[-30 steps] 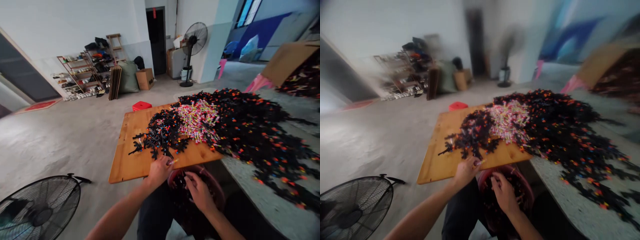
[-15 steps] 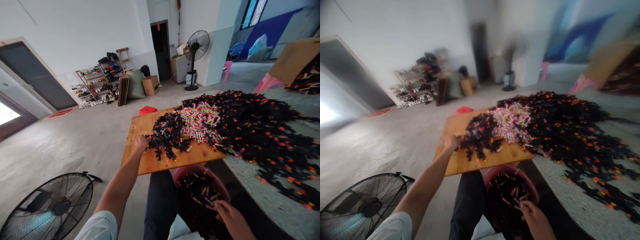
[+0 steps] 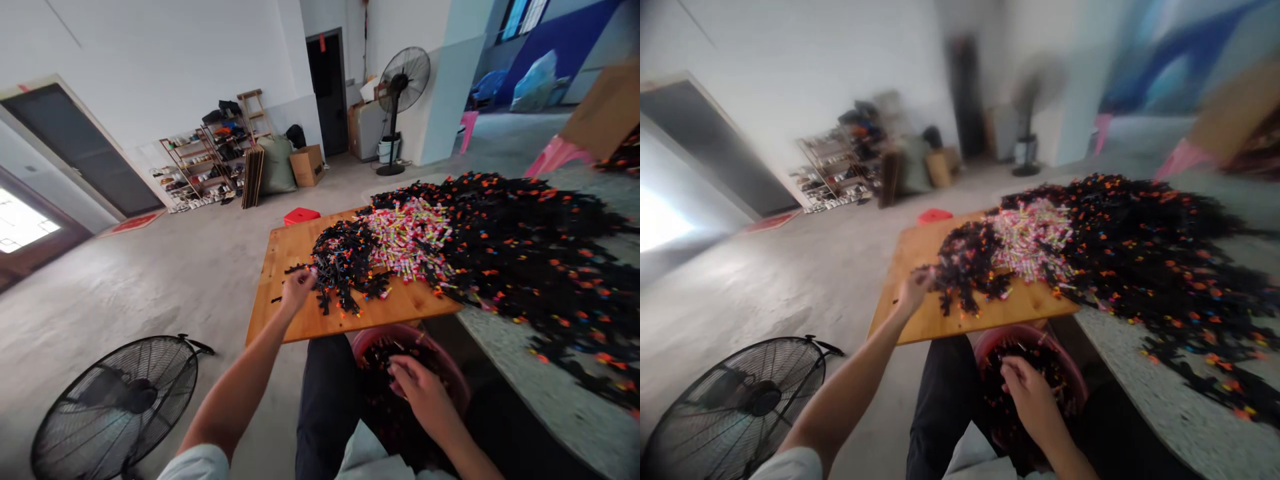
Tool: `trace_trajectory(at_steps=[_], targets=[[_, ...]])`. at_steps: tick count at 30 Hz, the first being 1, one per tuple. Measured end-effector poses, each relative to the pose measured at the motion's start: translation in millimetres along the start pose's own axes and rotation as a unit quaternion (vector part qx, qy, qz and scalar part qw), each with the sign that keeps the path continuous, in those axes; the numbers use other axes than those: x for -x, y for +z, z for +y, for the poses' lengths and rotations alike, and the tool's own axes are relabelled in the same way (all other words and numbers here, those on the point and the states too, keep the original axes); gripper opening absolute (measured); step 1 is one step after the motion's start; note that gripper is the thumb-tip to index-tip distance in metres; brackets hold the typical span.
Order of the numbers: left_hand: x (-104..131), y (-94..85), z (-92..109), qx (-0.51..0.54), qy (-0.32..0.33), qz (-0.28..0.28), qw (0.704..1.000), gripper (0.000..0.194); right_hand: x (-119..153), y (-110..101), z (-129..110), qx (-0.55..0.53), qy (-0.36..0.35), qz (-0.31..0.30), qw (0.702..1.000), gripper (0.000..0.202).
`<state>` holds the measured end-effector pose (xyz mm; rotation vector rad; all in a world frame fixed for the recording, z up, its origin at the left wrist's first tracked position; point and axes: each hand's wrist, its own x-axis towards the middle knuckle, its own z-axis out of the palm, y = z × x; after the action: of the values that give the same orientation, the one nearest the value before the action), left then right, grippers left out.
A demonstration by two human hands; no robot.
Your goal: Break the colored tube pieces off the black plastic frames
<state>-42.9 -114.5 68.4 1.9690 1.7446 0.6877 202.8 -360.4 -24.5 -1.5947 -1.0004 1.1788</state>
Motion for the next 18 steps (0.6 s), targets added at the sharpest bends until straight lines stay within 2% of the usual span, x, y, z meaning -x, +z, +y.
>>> trace_trajectory(at_steps=[3,5,7,8,10,11,12,14,15,16,18], targets=[[78,34.4,21,0.122,0.136,-0.054,0.982,0.027,-13,32,-36,-0.030,-0.088,0.032,0.995,0.057],[124,55.6,31,0.136,0.208,-0.075,0.966,0.014,-18,49,-51,-0.024,-0.136,0.054,0.989,0.058],[151,66.8,35,0.132,0.245,-0.081,0.957,0.009,-18,58,-56,-0.010,-0.155,0.046,0.987,0.054],[156,67.1,33,0.128,0.255,-0.089,0.954,0.010,-17,58,-55,-0.007,-0.149,0.033,0.988,0.053],[149,57.0,19,0.117,0.250,-0.085,0.957,0.018,-13,51,-48,-0.012,-0.109,0.009,0.994,0.055],[137,47.3,8,0.102,0.237,-0.067,0.964,0.029,-10,44,-41,-0.017,-0.084,0.008,0.996,0.056],[122,35.6,-7,0.077,0.211,-0.026,0.974,0.039,-8,37,-32,-0.020,-0.058,0.014,0.998,0.057],[85,9.8,-40,-0.015,0.135,0.076,0.988,0.047,-3,21,-11,-0.015,-0.010,0.032,0.999,0.058],[65,-2.2,-56,-0.068,0.103,0.090,0.988,0.052,0,13,1,-0.007,0.011,0.037,0.999,0.058],[47,-12.8,-71,-0.112,0.077,0.084,0.987,0.057,3,7,13,0.002,0.030,0.043,0.999,0.058],[19,-28.0,-94,-0.170,0.056,0.014,0.984,0.057,10,0,38,0.017,0.043,0.074,0.996,0.056]])
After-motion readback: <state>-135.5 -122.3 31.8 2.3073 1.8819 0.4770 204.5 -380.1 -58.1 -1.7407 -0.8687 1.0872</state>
